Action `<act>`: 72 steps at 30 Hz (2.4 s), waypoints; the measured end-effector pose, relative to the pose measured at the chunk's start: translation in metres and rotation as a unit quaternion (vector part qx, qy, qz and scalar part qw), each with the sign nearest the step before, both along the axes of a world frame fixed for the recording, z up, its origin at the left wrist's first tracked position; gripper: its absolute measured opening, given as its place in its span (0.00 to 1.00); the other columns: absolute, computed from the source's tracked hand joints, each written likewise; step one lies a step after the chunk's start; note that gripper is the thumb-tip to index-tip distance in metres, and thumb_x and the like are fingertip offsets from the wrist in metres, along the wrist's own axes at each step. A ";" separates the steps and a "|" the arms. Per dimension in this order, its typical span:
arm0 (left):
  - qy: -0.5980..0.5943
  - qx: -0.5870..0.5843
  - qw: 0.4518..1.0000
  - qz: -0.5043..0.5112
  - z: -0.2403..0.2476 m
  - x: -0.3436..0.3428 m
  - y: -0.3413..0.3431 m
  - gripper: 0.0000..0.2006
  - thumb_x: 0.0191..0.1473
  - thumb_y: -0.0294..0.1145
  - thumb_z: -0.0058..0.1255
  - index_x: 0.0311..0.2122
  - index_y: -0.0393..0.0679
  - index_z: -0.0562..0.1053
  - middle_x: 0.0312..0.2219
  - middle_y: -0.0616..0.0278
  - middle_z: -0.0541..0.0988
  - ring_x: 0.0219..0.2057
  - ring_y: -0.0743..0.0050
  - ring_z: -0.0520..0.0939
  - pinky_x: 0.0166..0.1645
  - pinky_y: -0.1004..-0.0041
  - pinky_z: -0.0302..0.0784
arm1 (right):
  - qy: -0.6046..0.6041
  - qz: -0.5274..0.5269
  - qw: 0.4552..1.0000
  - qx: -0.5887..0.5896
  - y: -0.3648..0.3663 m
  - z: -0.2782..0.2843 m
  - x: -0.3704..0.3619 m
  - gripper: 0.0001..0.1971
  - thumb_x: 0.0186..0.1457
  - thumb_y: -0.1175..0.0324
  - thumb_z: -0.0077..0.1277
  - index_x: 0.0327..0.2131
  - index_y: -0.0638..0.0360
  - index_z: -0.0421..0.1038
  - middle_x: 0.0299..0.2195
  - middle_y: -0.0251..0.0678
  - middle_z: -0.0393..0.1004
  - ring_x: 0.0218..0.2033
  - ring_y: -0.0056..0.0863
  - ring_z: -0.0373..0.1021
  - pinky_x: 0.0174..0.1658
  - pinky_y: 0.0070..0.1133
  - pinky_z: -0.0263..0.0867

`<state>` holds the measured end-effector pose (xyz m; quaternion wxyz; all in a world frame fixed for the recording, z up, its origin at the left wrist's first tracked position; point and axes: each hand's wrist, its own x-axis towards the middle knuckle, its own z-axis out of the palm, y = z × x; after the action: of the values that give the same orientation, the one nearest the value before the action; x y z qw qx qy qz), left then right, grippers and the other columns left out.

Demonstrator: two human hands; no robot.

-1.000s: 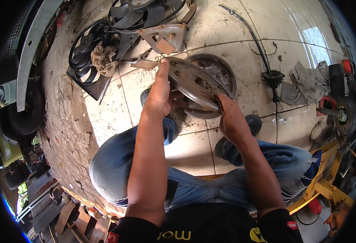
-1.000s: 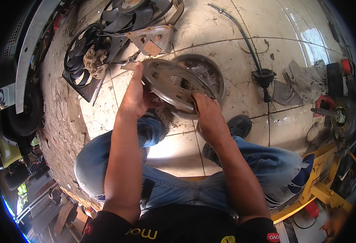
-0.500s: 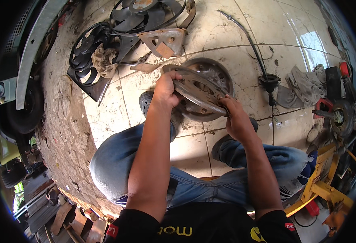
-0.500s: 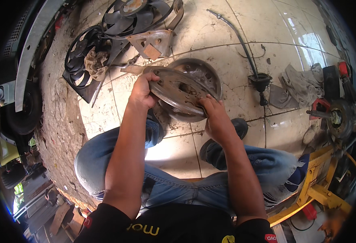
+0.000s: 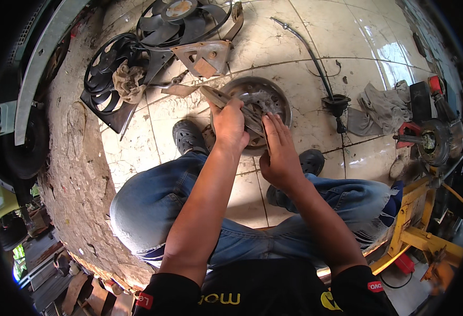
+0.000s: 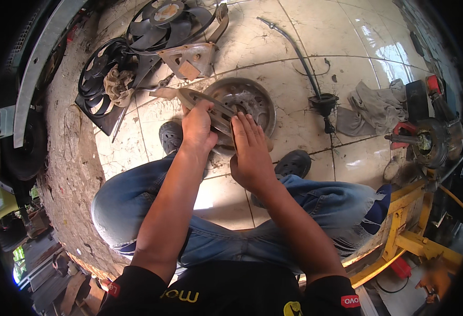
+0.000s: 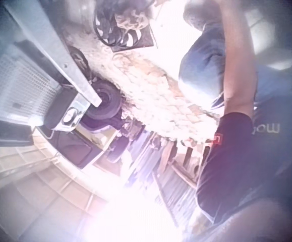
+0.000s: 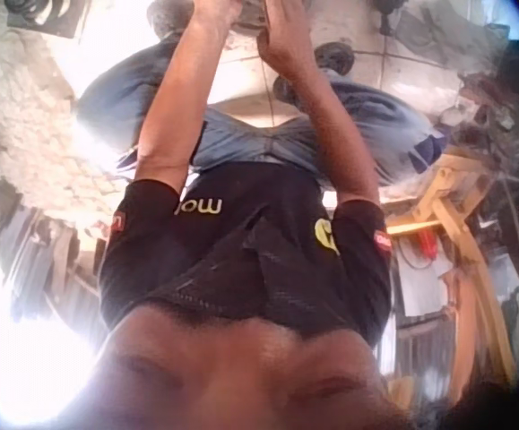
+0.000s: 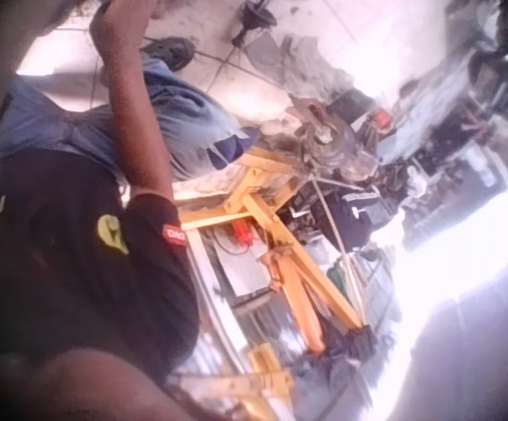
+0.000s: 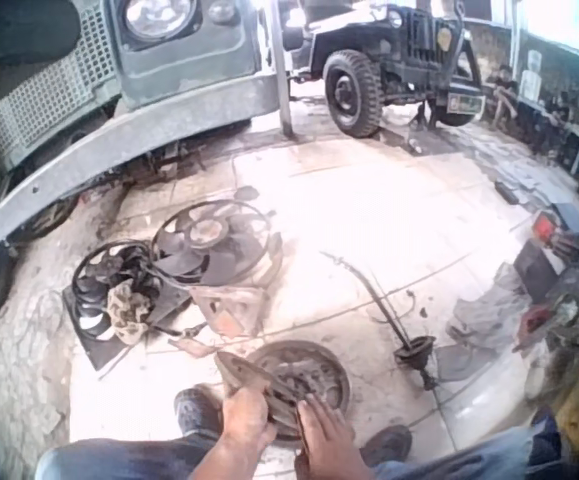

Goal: The person sits on the floor and scrubs a circular metal part with a sanding block. The person repeatedly rubs the surface of the part, rotating it to clean different areas.

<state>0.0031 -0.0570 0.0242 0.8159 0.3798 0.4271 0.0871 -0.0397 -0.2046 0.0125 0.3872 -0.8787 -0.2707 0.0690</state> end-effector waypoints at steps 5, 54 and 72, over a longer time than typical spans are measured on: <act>0.022 -0.010 0.999 -0.040 0.010 0.008 0.001 0.16 0.55 0.30 0.49 0.49 0.49 0.63 0.39 0.56 0.72 0.42 0.58 0.75 0.46 0.52 0.75 | -0.058 -0.016 0.998 0.034 0.004 -0.014 0.006 0.35 0.46 0.87 0.43 0.62 0.68 0.56 0.59 0.58 0.62 0.62 0.55 0.59 0.63 0.40 0.56; 0.105 0.025 0.994 0.007 -0.023 0.022 0.020 0.47 0.51 0.29 0.45 0.72 0.55 0.37 0.67 0.37 0.39 0.64 0.43 0.57 0.67 0.60 0.55 | -0.018 -0.004 0.985 -0.174 0.038 0.023 0.024 0.43 0.49 0.73 0.51 0.67 0.69 0.42 0.67 0.57 0.48 0.69 0.57 0.43 0.68 0.48 0.43; 0.087 0.029 0.996 0.009 -0.039 0.028 0.019 0.46 0.49 0.26 0.44 0.72 0.55 0.41 0.62 0.37 0.49 0.59 0.43 0.64 0.62 0.59 0.63 | -0.060 0.011 0.976 -0.211 0.033 0.011 0.021 0.44 0.48 0.68 0.54 0.66 0.72 0.44 0.65 0.60 0.50 0.70 0.55 0.43 0.67 0.50 0.44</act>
<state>0.0315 -0.0382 -0.0148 0.7638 0.4055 0.4968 0.0736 -0.0184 -0.1718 0.0234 0.1753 -0.9401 -0.2823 0.0763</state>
